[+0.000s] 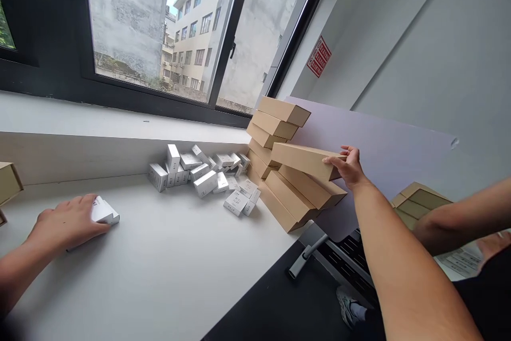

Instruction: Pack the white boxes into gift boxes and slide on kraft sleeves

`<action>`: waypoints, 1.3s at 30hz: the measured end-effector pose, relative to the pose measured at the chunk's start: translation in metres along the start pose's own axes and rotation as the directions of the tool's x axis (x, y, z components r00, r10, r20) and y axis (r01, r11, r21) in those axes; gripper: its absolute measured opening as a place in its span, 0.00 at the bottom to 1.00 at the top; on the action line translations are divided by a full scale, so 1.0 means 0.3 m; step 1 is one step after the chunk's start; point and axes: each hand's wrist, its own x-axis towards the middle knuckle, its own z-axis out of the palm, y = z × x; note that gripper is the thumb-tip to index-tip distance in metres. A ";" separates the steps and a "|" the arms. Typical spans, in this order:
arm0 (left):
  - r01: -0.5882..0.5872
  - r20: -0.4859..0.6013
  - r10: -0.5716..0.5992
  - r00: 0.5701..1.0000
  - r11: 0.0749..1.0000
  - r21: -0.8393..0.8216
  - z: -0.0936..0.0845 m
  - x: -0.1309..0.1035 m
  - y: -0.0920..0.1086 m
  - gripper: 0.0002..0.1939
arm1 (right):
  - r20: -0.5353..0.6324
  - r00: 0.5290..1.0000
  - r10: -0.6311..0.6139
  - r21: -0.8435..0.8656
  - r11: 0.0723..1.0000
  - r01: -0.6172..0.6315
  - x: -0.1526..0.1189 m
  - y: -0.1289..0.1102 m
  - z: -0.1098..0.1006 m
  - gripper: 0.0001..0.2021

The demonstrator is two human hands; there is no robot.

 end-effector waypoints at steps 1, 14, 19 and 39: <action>-0.003 -0.002 0.003 1.000 1.000 0.001 -0.002 -0.001 0.001 0.35 | 0.040 0.999 -0.012 0.075 0.997 0.009 -0.020 -0.033 -0.013 0.37; -0.066 -0.232 0.084 0.969 0.994 0.085 -0.007 -0.051 0.036 0.36 | 0.676 0.440 -0.591 0.732 0.605 -0.313 -0.700 -0.293 0.370 0.43; -0.455 -0.332 0.417 0.846 0.889 -0.042 -0.006 -0.043 0.063 0.33 | 0.726 0.225 -0.650 0.655 0.553 -0.515 -0.801 -0.352 0.610 0.49; -0.143 -0.007 0.247 0.969 0.535 -0.833 0.155 -0.281 0.316 0.25 | 0.853 0.439 -0.281 0.521 0.488 -0.700 -1.119 -0.305 0.764 0.20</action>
